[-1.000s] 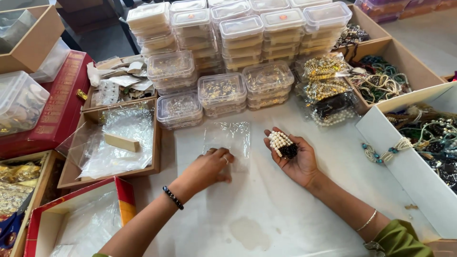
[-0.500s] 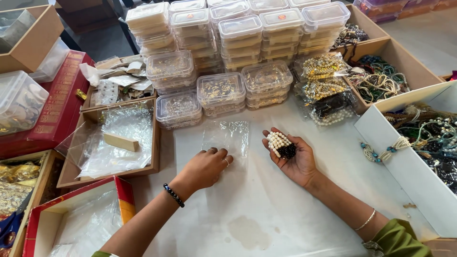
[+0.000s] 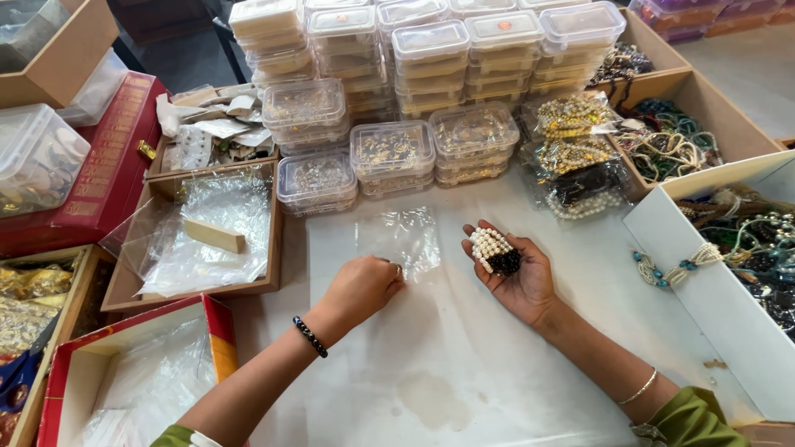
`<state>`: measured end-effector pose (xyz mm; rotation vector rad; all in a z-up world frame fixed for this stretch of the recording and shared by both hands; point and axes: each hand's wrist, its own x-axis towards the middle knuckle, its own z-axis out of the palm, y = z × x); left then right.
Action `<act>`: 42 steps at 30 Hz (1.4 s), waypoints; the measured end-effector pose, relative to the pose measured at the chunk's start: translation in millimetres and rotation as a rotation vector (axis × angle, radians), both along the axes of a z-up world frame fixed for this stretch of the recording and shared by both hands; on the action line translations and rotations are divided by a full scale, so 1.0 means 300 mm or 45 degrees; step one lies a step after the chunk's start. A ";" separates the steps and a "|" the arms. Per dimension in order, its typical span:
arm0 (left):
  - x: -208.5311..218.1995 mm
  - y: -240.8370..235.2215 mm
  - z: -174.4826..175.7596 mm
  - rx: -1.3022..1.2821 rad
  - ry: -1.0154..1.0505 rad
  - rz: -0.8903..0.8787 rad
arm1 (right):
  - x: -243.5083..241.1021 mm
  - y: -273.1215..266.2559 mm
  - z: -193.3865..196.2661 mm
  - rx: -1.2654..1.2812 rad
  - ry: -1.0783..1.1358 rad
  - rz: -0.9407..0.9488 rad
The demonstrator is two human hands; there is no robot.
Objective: The person handles a white pearl necklace with a black flower clasp, places it into a clear plastic bag, and sets it aside. They then handle a black and white beaded necklace, placing it into a bag. Finally, they handle a blue beaded necklace with a silver pendant, placing it into a bag as well.
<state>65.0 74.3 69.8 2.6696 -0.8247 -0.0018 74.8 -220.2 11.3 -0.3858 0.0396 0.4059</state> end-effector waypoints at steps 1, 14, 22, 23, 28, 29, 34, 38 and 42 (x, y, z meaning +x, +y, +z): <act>0.002 -0.004 0.008 0.002 0.002 0.005 | 0.000 0.001 0.001 0.002 0.002 0.005; 0.066 0.045 -0.033 -0.710 1.015 0.362 | 0.014 -0.015 -0.042 -0.014 -0.027 0.014; 0.045 0.037 -0.009 -0.403 0.628 0.029 | -0.007 -0.011 -0.048 -0.134 -0.122 0.038; 0.048 0.038 -0.022 -0.359 0.627 -0.074 | -0.010 -0.006 -0.055 -0.273 -0.185 0.068; 0.089 0.177 0.064 -0.268 0.376 -0.510 | -0.068 0.110 0.119 -0.859 0.050 0.444; 0.115 0.257 0.107 -0.240 0.412 -0.310 | -0.070 0.112 0.125 -0.926 0.035 0.529; 0.278 0.903 0.043 0.212 0.087 1.017 | -0.049 0.115 0.134 -0.871 -0.018 0.647; 0.250 1.142 -0.011 0.562 0.357 1.231 | -0.035 0.127 0.132 -0.850 0.024 0.659; 0.292 1.193 -0.125 0.449 0.459 1.322 | -0.034 0.124 0.136 -0.817 0.041 0.665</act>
